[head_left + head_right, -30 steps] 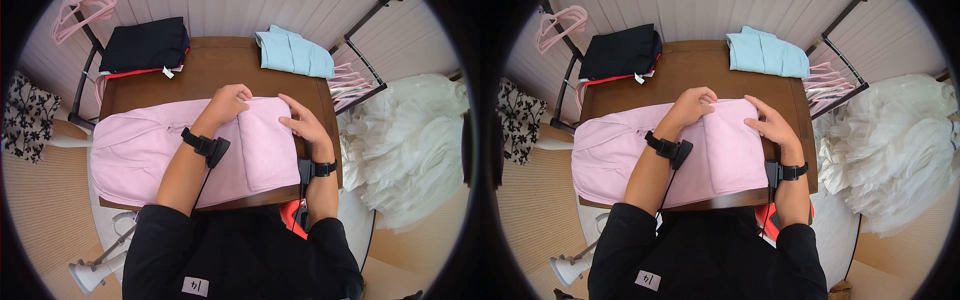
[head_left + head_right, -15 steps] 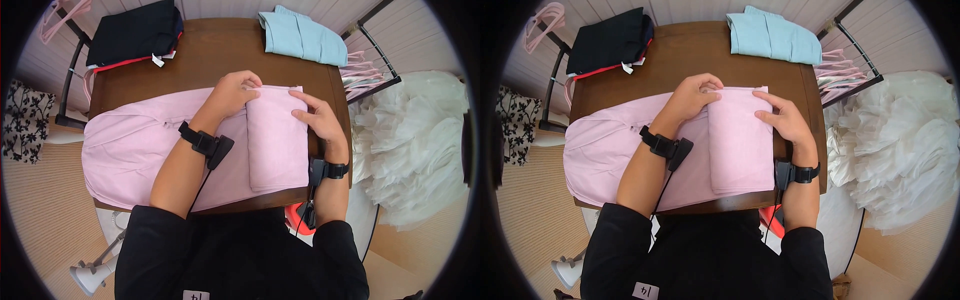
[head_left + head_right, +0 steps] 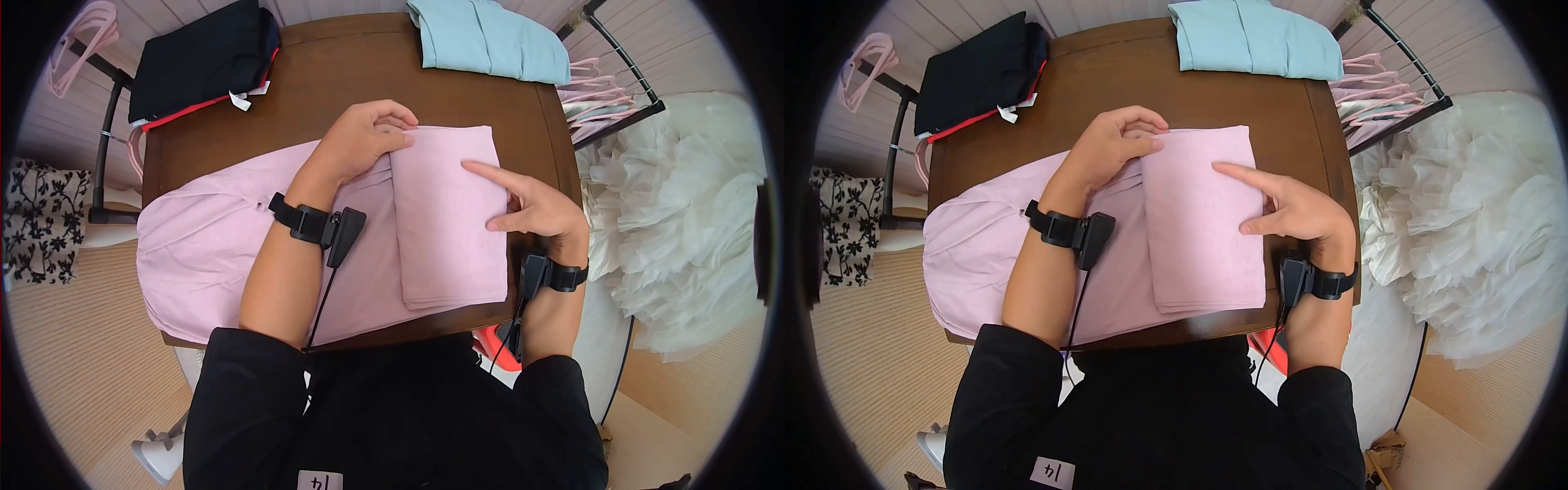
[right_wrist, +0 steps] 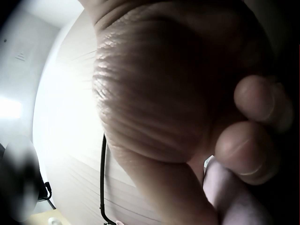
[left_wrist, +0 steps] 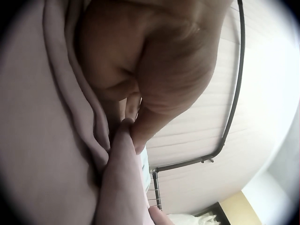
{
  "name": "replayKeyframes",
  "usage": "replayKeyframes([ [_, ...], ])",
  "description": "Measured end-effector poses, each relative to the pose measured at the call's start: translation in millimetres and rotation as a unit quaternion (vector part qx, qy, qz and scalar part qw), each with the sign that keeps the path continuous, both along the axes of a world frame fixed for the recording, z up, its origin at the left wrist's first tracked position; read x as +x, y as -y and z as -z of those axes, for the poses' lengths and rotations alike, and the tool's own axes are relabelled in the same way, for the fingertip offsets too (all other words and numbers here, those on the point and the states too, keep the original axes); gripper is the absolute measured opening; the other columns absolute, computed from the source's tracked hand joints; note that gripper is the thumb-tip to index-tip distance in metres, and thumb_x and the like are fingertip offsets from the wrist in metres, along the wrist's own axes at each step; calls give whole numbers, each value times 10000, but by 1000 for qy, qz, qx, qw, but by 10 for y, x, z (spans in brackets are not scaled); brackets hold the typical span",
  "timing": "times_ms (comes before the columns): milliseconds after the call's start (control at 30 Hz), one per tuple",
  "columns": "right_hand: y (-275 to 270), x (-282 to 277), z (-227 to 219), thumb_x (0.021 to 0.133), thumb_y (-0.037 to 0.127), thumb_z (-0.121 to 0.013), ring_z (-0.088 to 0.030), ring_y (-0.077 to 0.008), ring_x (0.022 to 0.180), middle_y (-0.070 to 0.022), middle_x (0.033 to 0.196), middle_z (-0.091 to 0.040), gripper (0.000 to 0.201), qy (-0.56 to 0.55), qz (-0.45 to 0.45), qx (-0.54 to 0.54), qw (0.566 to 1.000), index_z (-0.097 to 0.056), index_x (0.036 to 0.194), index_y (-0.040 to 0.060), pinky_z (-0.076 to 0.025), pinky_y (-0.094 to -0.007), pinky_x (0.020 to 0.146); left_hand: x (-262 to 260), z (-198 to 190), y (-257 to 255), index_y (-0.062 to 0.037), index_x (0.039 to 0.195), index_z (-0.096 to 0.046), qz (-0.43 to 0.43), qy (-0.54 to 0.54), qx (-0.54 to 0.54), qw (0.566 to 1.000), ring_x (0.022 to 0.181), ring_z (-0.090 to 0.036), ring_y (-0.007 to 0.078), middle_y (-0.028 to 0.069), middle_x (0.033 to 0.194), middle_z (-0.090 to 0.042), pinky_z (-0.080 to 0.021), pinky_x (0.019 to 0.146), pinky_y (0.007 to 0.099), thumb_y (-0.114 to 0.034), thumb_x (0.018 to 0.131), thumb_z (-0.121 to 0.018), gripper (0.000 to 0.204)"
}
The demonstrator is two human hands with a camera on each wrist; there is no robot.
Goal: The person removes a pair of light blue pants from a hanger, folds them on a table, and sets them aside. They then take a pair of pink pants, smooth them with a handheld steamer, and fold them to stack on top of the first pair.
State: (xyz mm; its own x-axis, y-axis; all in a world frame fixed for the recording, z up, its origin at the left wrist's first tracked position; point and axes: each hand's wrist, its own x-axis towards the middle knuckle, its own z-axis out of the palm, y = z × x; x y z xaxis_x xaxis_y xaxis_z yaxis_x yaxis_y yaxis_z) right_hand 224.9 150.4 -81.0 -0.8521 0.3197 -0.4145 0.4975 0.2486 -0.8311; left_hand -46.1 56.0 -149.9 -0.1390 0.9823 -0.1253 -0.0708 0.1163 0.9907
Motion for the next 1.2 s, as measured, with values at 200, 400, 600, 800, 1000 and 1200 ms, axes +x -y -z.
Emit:
replayKeyframes([
  [200,-32,8,-18,760,-31,-696,-522,-128,880,-48,1164,-624,720,94,15,-76,993,-491,1429,138,-451,-255,787,-32,12,-16,40,1050,-645,10,6,-8,1000,885,-643,123,89,964,-686,-501,814,234,0,823,-700,236],
  [400,-51,57,96,777,-57,-669,-547,-136,930,-72,1150,-642,666,4,-4,-82,997,-506,1407,89,-450,-273,862,-35,4,-13,40,1060,-640,11,1,-6,1000,919,-652,135,100,985,-686,-509,842,248,-3,822,-708,251],
  [600,-76,125,82,777,-74,-647,-543,-136,958,-63,1169,-637,644,2,-11,-83,997,-528,1389,85,-445,-267,887,7,-1,-17,40,1050,-643,6,-13,-11,1000,927,-650,137,100,997,-685,-508,845,249,-4,827,-705,236],
  [800,-125,212,133,780,-73,-642,-541,-140,958,-43,1136,-643,603,-16,11,-67,998,-565,1357,84,-444,-270,892,18,-84,3,37,1067,-633,8,-47,-31,998,956,-642,140,110,1032,-680,-503,837,244,-29,845,-693,239],
  [1000,-148,265,131,781,-45,-655,-501,-140,864,-48,1064,-635,580,-4,15,-49,999,-591,1337,107,-442,-271,832,42,-465,556,-5,1207,-589,-10,-279,-11,960,1061,-613,243,162,1185,-622,-494,900,308,-149,842,-714,411],
  [1200,-118,240,85,798,16,-684,-459,-104,701,3,778,-548,549,26,29,-37,999,-605,1328,137,-419,-247,638,147,-586,1644,-131,1366,-532,9,-545,-93,833,1392,-310,422,214,1493,-373,-286,1101,539,-264,772,-774,655],
])
